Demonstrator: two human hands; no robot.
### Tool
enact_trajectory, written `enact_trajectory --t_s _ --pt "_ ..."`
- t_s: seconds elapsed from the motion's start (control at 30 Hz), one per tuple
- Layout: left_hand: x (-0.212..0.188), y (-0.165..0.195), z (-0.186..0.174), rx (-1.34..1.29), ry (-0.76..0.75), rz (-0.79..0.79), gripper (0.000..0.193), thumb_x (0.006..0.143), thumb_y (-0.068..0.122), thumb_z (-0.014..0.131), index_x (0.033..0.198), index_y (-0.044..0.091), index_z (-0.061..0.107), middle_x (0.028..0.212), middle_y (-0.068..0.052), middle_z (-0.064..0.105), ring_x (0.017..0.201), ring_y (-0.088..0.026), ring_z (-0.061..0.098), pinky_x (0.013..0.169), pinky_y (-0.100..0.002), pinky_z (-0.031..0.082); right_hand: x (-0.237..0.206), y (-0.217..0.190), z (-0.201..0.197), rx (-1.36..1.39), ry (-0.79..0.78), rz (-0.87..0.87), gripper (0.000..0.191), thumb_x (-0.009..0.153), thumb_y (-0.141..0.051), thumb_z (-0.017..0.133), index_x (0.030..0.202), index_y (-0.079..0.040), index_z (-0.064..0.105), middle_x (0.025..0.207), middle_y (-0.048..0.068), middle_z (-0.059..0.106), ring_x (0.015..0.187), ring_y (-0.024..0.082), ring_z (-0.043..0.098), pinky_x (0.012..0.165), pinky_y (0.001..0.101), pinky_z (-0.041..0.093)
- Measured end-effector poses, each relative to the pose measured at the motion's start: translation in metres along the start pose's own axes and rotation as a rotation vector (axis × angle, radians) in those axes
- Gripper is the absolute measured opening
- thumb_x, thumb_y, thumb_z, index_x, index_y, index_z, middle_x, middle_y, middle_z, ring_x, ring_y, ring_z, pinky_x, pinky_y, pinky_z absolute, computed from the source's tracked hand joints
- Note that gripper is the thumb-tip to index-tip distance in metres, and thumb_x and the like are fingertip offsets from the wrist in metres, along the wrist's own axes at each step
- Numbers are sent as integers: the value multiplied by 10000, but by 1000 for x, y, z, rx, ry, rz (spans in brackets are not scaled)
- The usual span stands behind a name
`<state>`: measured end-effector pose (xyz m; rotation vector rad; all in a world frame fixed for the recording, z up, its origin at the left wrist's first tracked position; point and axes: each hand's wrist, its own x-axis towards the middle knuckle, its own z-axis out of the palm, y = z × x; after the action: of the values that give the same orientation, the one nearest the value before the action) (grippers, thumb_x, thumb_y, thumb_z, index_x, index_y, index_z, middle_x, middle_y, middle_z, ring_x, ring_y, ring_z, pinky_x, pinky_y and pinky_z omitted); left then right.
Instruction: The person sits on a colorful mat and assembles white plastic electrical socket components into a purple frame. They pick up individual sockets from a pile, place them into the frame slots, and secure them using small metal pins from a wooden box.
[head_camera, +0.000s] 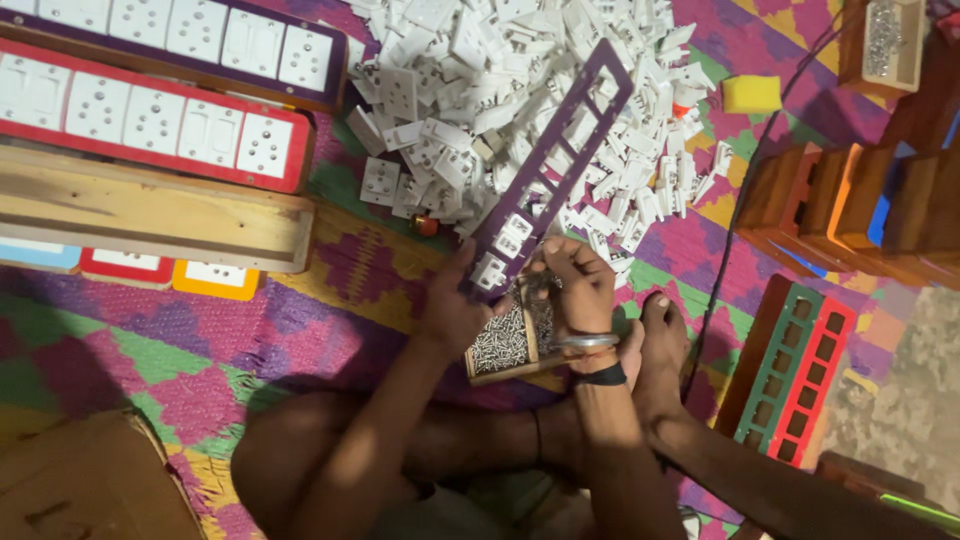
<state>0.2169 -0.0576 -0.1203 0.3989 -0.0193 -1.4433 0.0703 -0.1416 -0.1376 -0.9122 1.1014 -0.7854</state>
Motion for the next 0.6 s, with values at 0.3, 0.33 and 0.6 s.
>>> enact_trajectory --t_s 0.3,0.33,0.6 --pt "0 -3 -2 121 -31 13 345 1133 283 419 1295 19 571 1071 -67 658 833 -147 589 652 -310 471 9 -7 0 -87 -9 6 131 969 -84 692 1038 25 718 826 78 725 697 131 674 534 234 465" --pt "1 -3 -2 92 -5 -8 345 1124 291 418 1283 26 572 1052 -66 659 824 -147 592 645 -309 473 8 -8 0 -99 -11 7 135 971 -87 690 1039 26 717 824 79 726 695 132 676 534 234 468" --pt "-1 -3 -4 117 49 -52 378 1098 355 435 1235 45 603 982 -40 658 759 -116 570 613 -287 460 5 -8 2 -152 -18 -27 161 982 -106 687 1043 42 706 769 74 694 606 129 644 500 235 466"
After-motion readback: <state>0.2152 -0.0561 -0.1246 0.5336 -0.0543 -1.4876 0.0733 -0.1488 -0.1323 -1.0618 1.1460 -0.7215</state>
